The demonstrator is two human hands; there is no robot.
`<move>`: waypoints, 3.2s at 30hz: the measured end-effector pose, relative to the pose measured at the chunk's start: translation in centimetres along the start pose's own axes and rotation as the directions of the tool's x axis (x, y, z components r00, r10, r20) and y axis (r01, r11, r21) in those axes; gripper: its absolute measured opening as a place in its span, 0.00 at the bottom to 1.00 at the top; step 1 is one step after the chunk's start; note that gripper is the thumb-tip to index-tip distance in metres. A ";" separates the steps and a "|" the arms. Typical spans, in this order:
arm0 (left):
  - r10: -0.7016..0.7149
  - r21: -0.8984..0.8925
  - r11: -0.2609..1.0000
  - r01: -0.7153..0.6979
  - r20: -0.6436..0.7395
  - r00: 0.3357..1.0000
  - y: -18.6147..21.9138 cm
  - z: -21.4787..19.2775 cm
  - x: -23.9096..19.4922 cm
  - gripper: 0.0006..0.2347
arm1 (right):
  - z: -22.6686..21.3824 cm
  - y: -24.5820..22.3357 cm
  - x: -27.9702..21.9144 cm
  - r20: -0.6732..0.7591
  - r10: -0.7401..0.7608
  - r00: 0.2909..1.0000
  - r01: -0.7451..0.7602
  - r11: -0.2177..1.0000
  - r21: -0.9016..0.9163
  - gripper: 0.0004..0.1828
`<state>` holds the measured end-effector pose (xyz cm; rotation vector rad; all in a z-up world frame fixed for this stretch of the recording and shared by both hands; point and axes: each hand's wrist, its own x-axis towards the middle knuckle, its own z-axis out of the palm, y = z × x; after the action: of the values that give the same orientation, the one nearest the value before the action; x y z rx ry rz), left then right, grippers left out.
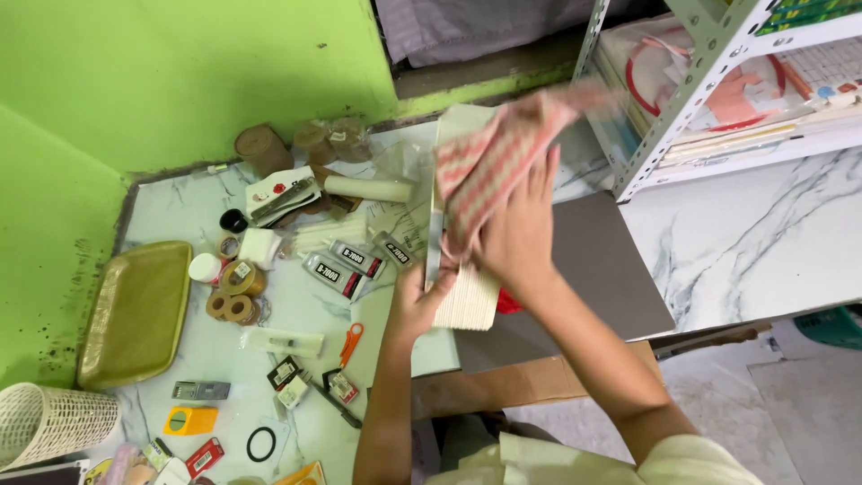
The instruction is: The person wipes a white plastic storage bin with a cloth and places it on a table. They then pick up several tubes of adhesive from the cluttered surface and arrange them inside the bin.
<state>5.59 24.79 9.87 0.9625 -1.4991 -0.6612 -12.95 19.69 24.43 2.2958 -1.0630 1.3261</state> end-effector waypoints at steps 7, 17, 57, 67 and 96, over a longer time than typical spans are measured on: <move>0.019 -0.061 0.998 -0.010 0.135 0.991 3.8 -3.9 -4.5 0.12 | -1.6 6.3 5.4 0.632 0.307 0.712 -0.462 0.882 0.093 0.32; 0.076 -0.173 0.982 -0.072 0.019 0.997 1.0 -7.3 -11.1 0.16 | 18.3 19.8 -0.1 0.615 0.372 0.696 -0.692 0.575 0.435 0.29; 0.200 -0.228 0.926 -0.299 -0.375 0.905 -0.8 -2.8 -7.1 0.25 | 3.8 -6.3 -6.6 0.325 -0.314 0.892 0.133 0.870 0.475 0.49; -0.638 -0.685 0.716 0.134 -0.565 0.523 -5.1 -6.1 -11.0 0.27 | 13.3 7.1 -6.3 0.378 0.207 0.902 -0.361 0.842 0.400 0.29; -0.004 0.080 0.997 0.004 0.003 1.000 3.1 -2.9 4.0 0.13 | 15.4 8.7 -15.9 0.663 0.453 0.596 -0.736 -0.021 0.677 0.12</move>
<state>7.86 23.23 15.04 1.0259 -1.5369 -0.6096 -14.43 12.26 1.85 2.9124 -1.9523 2.7022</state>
